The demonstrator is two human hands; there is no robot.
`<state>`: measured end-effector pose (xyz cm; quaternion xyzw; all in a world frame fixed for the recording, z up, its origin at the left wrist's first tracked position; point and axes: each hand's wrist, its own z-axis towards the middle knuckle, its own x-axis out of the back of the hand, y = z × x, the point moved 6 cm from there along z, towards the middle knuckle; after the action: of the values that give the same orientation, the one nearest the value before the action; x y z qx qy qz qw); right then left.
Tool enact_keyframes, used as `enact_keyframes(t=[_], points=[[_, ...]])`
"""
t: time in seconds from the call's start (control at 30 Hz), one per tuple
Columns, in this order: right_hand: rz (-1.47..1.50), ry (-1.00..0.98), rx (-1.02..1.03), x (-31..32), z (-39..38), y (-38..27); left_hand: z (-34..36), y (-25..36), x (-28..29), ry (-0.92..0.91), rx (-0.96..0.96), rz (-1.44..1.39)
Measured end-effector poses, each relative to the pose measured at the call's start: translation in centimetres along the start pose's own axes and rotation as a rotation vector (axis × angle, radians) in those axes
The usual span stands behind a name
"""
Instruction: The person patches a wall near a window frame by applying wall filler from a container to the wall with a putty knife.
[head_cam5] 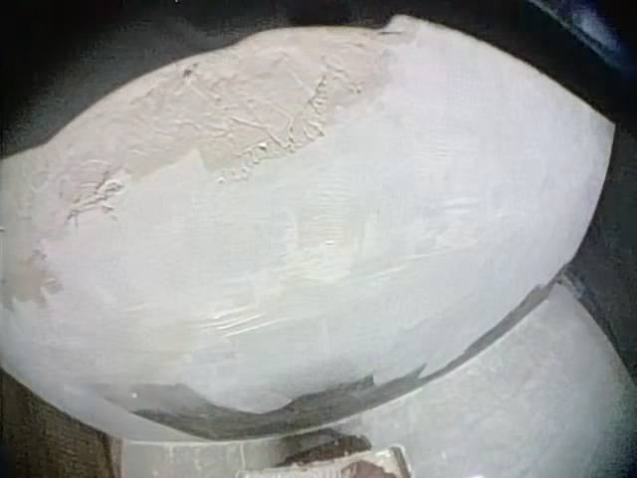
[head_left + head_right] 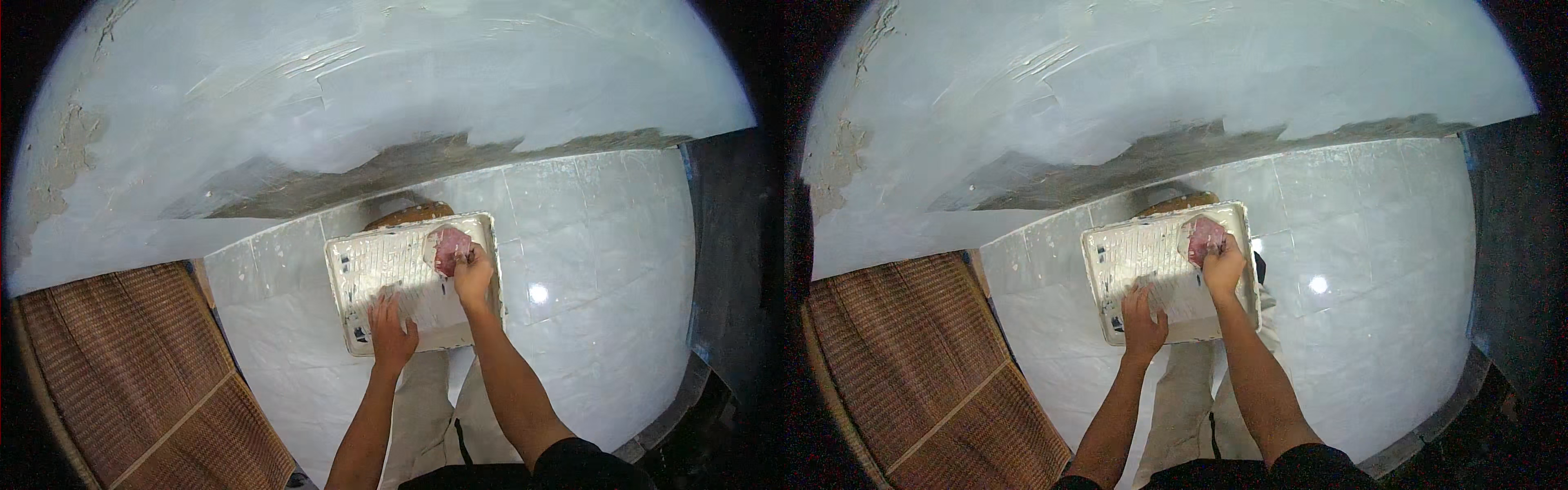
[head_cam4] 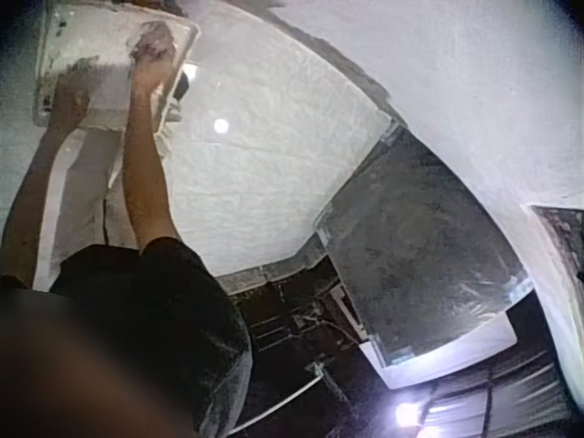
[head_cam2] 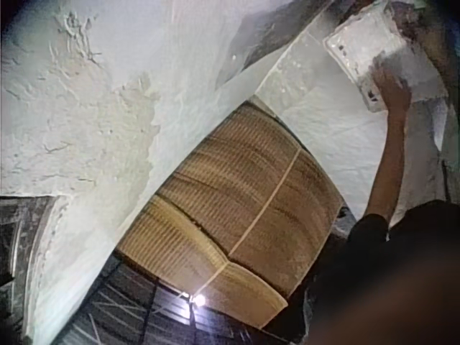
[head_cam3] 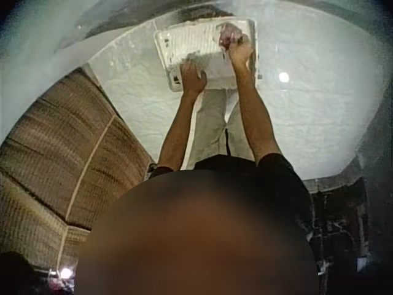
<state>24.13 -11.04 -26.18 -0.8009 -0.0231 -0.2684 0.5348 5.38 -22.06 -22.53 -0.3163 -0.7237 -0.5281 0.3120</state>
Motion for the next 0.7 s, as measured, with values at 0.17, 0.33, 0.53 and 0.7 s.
enact_keyframes(t=[0.17, 0.33, 0.53, 0.7], points=[[0.036, -0.088, -0.095, -0.8, 0.8, 1.0, 0.3, 0.0, 0.3, 0.011, -0.007, -0.029], [0.133, -0.126, -0.037, -3.4, 0.6, 0.5, 0.1, -0.2, 0.6, 0.053, -0.008, -0.003], [0.638, -0.457, -0.304, -4.3, -0.8, 1.3, 0.2, 1.5, 4.1, 0.124, -0.025, -0.036], [0.876, -0.476, -0.428, 0.3, -2.7, -5.4, 1.4, 5.5, 10.6, 0.253, -0.089, -0.118]])
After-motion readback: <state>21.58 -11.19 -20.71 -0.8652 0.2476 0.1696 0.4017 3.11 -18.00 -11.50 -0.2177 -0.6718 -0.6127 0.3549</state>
